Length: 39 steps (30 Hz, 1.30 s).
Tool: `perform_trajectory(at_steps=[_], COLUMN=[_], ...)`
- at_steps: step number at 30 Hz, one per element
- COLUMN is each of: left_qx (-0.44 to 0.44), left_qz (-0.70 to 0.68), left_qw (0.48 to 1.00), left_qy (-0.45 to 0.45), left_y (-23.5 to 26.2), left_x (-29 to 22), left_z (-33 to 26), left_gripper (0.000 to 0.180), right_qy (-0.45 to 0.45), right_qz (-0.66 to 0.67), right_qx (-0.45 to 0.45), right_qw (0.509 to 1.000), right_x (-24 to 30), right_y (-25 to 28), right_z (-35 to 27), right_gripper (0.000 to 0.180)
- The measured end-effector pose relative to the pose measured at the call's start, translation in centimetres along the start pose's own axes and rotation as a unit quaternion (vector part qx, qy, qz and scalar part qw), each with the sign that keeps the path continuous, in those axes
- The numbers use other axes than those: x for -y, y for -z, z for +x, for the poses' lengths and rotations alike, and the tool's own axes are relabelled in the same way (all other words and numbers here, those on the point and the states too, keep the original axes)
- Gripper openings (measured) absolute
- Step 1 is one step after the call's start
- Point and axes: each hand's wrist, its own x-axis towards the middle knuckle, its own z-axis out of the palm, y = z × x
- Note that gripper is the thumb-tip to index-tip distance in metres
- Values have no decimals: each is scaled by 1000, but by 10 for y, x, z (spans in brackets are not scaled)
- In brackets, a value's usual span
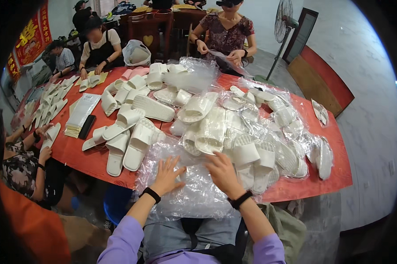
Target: Packaging white foam slippers into plastic bags.
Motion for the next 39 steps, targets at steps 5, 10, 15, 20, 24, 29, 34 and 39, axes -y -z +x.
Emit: perform_trajectory(at_steps=[5,10,15,20,24,29,34,39], left_qx=[37,48,70,95,89,83,79,78], left_qz=[19,-1,7,7,-3,12,12,8], left_qw=[998,998,997,993,994,993,995,996], left_qy=[45,27,31,63,65,77,63,52], left_y=[-7,-1,10,9,11,7,2,-1], left_x=[1,0,-5,-3,-2,-4,-3,-5], left_z=[-2,2,5,9,17,17,6,1], left_gripper=[75,80,80,82,86,90,93,93], right_qy=[192,181,134,115,45,36,-52,-347], right_qz=[-167,-328,-230,-110,-53,29,173,470], right_qx=[-15,87,75,145,181,135,35,-1], right_qw=[967,923,961,977,981,990,983,812], right_x=[-16,-62,-74,0,29,15,-31,-79], right_y=[-69,-70,-26,-45,-48,-19,-52,-71], right_z=[54,70,60,-31,-113,-91,-44,-25], right_gripper=[28,34,35,55,76,69,60,52])
